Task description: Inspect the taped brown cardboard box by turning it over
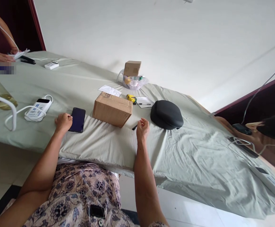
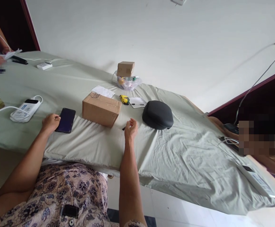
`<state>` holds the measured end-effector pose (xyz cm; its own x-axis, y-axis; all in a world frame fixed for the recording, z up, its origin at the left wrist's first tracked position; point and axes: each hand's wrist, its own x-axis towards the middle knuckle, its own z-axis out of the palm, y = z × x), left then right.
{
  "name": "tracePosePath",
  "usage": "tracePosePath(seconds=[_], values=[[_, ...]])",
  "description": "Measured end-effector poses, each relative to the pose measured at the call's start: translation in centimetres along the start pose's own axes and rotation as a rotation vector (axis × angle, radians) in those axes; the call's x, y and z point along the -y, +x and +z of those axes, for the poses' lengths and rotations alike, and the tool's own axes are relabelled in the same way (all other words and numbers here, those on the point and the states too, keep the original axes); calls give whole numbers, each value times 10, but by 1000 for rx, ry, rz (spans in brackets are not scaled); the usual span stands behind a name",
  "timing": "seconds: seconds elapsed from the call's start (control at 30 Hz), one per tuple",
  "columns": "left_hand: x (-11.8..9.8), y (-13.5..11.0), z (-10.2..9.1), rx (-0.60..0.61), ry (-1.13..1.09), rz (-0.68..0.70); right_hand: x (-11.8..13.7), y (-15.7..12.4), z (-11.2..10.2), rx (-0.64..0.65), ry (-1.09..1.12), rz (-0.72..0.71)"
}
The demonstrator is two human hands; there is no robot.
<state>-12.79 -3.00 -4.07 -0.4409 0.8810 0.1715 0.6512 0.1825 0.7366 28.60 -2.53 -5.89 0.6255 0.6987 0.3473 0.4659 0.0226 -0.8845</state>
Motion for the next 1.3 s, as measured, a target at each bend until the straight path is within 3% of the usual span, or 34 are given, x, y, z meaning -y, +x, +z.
tracePosePath(seconds=[0.2,0.37,0.47,0.57,0.67,0.83,0.93,1.07,1.3], values=[[-19,-6,-6,35,-197,-152,8,-3,-6,-76,161,14],[-28,-12,-17,74,-389,-77,20,-10,-6,-71,347,-41],[-29,-13,-29,87,-519,-26,28,-13,-7,3,511,-46],[-39,-18,-40,118,-716,10,31,-13,-15,258,743,11],[-59,-32,-40,171,-977,63,32,-13,-25,686,838,103],[-99,-72,-7,359,-1259,24,31,-24,-22,1439,636,223],[-116,-95,20,469,-1333,-2,33,-33,-9,1761,529,260],[-129,-114,48,589,-1371,-17,39,-40,-5,1903,382,213],[-138,-120,62,629,-1398,-16,47,-35,-21,1792,357,193]])
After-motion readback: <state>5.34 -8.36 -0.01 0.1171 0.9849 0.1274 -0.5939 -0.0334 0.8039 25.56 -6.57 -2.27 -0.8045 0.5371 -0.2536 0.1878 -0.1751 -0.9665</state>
